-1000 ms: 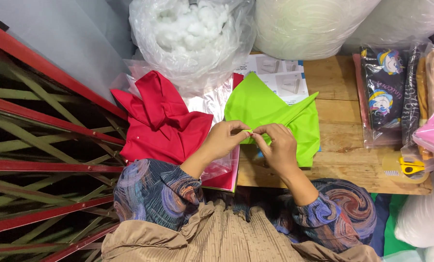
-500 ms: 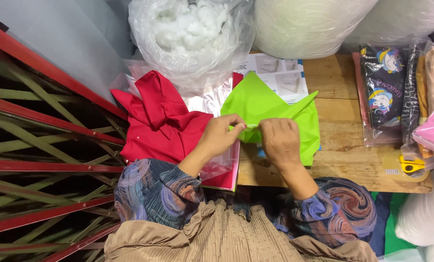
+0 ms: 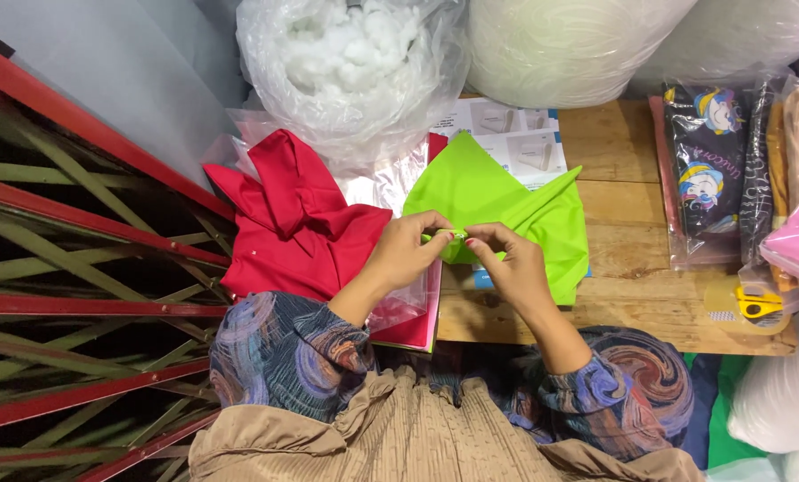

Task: Stuffing a green fabric pouch with white fiberfill by hand

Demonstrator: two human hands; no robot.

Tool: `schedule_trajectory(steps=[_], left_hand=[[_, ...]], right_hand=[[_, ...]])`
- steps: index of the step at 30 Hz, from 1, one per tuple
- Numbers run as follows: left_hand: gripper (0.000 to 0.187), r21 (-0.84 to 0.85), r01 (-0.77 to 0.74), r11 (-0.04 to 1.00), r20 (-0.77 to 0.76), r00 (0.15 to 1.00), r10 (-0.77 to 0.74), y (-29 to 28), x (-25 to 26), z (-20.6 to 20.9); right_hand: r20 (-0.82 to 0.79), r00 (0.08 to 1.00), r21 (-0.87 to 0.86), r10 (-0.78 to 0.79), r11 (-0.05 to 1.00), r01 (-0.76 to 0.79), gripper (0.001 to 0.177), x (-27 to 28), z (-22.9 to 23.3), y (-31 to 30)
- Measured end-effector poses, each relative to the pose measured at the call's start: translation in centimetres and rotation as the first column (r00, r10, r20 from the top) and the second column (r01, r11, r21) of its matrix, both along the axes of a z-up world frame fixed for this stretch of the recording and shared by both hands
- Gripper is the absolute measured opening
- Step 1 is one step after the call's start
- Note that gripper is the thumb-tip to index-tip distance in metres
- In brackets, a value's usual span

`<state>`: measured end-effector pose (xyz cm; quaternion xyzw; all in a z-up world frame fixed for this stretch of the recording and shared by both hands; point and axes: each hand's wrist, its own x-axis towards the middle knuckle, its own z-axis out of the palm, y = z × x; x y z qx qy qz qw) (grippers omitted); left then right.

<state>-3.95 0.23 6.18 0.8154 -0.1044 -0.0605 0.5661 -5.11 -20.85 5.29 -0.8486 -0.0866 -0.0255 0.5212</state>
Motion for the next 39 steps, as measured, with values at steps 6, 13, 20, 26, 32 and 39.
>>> schedule_trajectory(steps=[6, 13, 20, 26, 32, 39], left_hand=[[0.019, 0.03, 0.003, 1.0, -0.047, 0.999, -0.002, -0.7, -0.3, -0.1], [0.021, 0.121, 0.001, 0.993, -0.089, 0.996, 0.01, -0.4, -0.3, -0.2], [0.016, 0.136, 0.034, 0.99, 0.043, 0.998, -0.04, -0.7, 0.2, -1.6], [0.012, 0.07, -0.047, 0.996, 0.12, 0.992, 0.039, 0.0, 1.5, -2.0], [0.011, -0.139, -0.278, 0.95, 0.167, 0.94, 0.299, 3.9, 3.2, -0.8], [0.007, -0.298, -0.486, 0.822, 0.284, 0.777, 0.562, 9.0, 4.4, 0.9]], right_hand=[[0.316, 0.949, -0.241, -0.012, 0.966, 0.092, 0.011, -0.8, 0.1, 0.8], [0.351, 0.933, -0.346, 0.075, 0.937, 0.055, 0.01, -0.2, -1.8, 0.3], [-0.421, 0.893, 0.397, 0.16, 0.917, 0.023, 0.009, 0.6, -3.4, -0.2], [-0.146, 0.989, -0.071, -0.02, 0.997, 0.01, 0.01, 2.0, -2.0, -2.1], [0.056, 0.976, -0.208, -0.212, 0.953, 0.219, 0.009, 3.8, -0.1, -7.3], [0.362, 0.876, -0.29, -0.319, 0.854, 0.431, 0.006, 4.7, -0.3, -14.4]])
